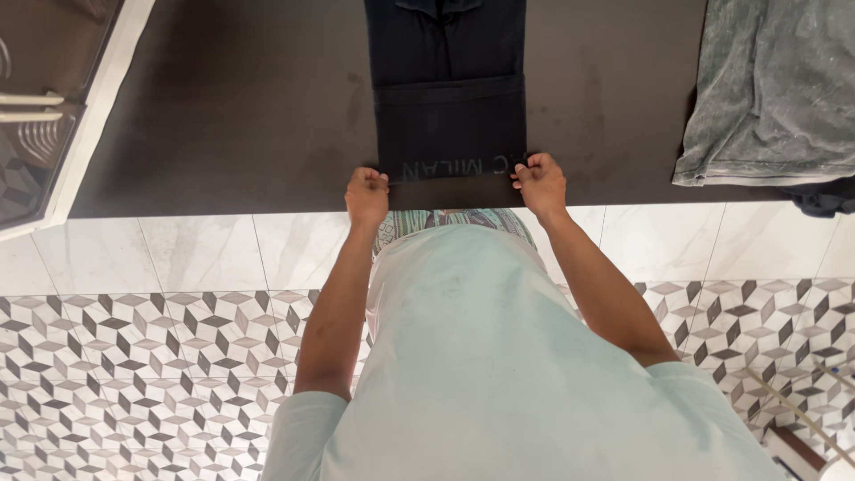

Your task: The person folds a patterned garment and two shirts on a dark surface, placing each item into a storage cabinet.

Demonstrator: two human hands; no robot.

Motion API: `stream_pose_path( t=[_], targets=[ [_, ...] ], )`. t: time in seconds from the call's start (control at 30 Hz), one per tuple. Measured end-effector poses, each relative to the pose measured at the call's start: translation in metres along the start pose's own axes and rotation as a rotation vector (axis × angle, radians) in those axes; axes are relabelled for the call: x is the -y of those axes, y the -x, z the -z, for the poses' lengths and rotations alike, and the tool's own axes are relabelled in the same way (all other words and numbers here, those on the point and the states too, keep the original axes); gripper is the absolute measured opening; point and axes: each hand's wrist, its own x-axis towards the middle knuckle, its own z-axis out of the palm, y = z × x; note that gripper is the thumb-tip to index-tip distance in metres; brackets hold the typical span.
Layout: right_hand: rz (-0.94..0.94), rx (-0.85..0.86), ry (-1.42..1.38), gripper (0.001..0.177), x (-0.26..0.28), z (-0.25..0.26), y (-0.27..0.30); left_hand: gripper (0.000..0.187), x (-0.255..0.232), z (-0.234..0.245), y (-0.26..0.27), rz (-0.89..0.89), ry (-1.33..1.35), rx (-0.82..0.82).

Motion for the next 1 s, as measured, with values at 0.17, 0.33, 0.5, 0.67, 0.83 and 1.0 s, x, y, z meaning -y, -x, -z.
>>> stream_pose_path(
  t=[0.17,0.33,0.5,0.67,0.83,1.0],
  targets=[
    [0.278,-0.014,-0.005,0.016,-0.011,0.000,0.004,0.007,0.001,0.001,0.014,-0.188,0.014,0.011],
    [0.619,0.051,0.220,0.025,-0.022,0.016,0.023,0.030,-0.012,0.018,0.032,-0.415,-0.043,0.088],
    [0.626,0.064,0.283,0.028,-0.023,0.026,0.028,0.029,-0.011,0.017,0.039,-0.413,-0.122,0.083],
    [0.831,-0.004,0.365,0.017,0.001,0.042,0.015,0.015,-0.018,0.020,0.031,-0.610,-0.117,-0.054],
    [0.884,0.113,0.057,0.012,0.046,0.038,-0.031,0.014,-0.056,0.015,-0.005,-0.606,0.011,-0.098],
    [0.580,-0.103,0.074,0.018,0.076,0.002,-0.079,0.019,-0.095,-0.015,-0.049,-0.348,0.047,-0.173]
  ],
)
